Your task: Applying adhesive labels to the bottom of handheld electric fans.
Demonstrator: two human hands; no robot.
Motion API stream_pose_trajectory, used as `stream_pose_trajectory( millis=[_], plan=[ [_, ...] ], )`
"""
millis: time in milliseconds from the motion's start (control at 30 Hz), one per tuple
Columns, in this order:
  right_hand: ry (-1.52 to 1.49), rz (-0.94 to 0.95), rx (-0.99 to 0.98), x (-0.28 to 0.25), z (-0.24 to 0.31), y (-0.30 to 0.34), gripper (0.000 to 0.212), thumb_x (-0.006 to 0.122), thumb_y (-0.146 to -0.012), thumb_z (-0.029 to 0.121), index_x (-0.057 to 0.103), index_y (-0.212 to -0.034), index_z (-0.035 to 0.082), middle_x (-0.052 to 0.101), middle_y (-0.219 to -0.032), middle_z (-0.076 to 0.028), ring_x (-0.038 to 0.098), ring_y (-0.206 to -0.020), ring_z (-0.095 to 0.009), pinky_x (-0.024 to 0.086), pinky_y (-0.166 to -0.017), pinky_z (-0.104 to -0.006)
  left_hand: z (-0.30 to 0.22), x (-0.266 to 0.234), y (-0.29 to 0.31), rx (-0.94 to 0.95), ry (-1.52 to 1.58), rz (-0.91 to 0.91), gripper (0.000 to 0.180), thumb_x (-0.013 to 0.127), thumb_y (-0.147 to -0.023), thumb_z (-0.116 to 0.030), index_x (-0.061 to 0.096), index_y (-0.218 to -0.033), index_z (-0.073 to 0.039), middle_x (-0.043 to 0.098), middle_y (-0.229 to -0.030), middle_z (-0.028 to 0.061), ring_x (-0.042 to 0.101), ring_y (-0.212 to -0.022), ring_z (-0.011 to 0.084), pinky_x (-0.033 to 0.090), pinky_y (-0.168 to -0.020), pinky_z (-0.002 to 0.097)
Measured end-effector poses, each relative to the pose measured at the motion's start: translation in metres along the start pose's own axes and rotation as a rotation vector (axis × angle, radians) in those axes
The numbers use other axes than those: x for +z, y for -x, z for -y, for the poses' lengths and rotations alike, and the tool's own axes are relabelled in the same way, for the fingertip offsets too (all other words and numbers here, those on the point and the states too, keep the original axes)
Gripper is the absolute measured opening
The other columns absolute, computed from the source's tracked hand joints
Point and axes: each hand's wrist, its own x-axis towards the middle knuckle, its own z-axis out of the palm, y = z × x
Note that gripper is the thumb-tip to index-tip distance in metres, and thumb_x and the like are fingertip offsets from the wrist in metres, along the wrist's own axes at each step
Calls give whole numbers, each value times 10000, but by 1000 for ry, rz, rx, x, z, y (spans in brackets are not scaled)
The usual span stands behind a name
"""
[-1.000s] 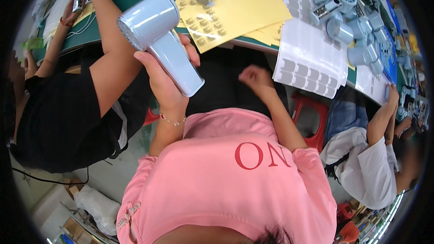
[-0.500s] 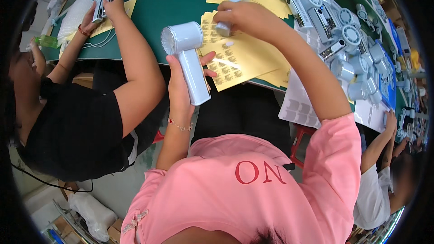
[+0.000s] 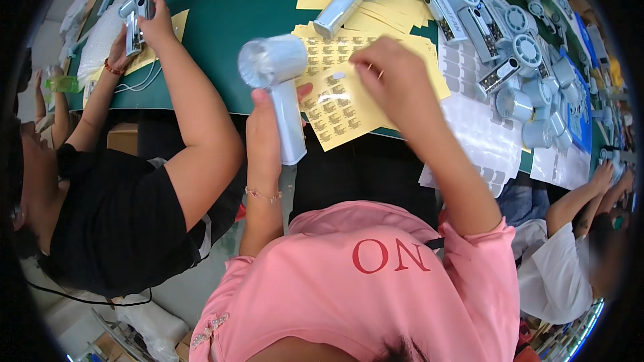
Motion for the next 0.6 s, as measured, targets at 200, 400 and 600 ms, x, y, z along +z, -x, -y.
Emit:
stream_pose_trajectory(
  millis=[200, 400, 600],
  plan=[
    [125, -61, 117, 36, 1, 19, 105, 607, -774, 88, 613, -834, 2, 537, -821, -129, 568, -714, -299, 470, -644, -359, -8, 9, -12, 12, -172, 86, 647, 269, -928, -511, 597, -1001, 42, 623, -831, 118, 535, -648, 127, 436, -613, 265],
    [220, -88, 152, 50, 5, 14, 75, 599, -774, 83, 575, -791, 15, 513, -801, -126, 555, -702, -314, 463, -638, -379, -9, 15, -23, 68, -296, 104, 599, 291, -931, -485, 574, -877, 40, 591, -761, 161, 524, -610, 229, 418, -569, 324],
    [-58, -76, 195, 43, 1, 15, 81, 616, -753, 41, 570, -811, 7, 526, -794, -131, 560, -684, -286, 461, -633, -349, -14, 15, -33, 176, -454, 94, 542, 344, -931, -429, 492, -685, 31, 525, -622, 245, 510, -609, 424, 384, -551, 464]
  ],
)
